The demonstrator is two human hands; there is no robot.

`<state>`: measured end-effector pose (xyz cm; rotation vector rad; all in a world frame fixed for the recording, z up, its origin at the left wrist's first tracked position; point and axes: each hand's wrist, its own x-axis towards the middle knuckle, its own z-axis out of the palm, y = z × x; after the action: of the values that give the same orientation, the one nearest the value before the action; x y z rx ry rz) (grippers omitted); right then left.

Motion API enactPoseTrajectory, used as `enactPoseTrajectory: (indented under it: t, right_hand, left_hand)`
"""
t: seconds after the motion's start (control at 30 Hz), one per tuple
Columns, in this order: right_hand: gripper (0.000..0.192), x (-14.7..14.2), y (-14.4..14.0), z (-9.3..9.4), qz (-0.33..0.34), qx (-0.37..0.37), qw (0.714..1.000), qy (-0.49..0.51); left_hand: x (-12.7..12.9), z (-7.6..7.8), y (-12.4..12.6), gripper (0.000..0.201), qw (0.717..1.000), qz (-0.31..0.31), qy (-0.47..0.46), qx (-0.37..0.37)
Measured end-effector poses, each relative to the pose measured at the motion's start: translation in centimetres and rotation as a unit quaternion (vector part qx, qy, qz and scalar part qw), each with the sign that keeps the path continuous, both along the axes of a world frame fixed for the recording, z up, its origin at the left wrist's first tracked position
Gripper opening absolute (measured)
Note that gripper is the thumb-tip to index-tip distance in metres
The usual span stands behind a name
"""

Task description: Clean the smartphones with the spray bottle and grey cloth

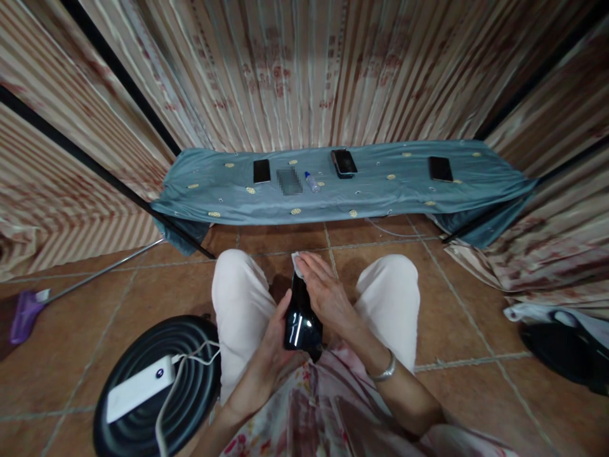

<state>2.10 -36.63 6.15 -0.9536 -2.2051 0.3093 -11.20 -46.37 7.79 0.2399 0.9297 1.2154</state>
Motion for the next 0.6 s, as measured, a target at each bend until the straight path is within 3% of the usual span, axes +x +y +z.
enactPoseTrajectory:
  t: [0.13, 0.3, 0.47, 0.6]
  right_hand:
    - [0.05, -0.2, 0.0, 0.3, 0.026, 0.001, 0.999, -0.019]
    - [0.049, 0.4, 0.5, 0.3, 0.004, -0.027, 0.999, -0.03]
    - [0.046, 1.0, 0.8, 0.2, -0.009, -0.045, 0.999, -0.028]
    - [0.043, 1.8, 1.3, -0.3, -0.032, -0.078, 0.996, -0.001]
  left_hand:
    - [-0.8, 0.3, -1.8, 0.049, 0.997, -0.043, 0.044, 0.04]
    - [-0.9, 0.0, -1.6, 0.048, 0.995, -0.08, 0.048, 0.047]
    - [-0.6, -0.1, -1.5, 0.051, 0.997, -0.065, -0.014, 0.033]
    - [-0.5, 0.2, -1.3, 0.055, 0.998, -0.027, -0.056, -0.027]
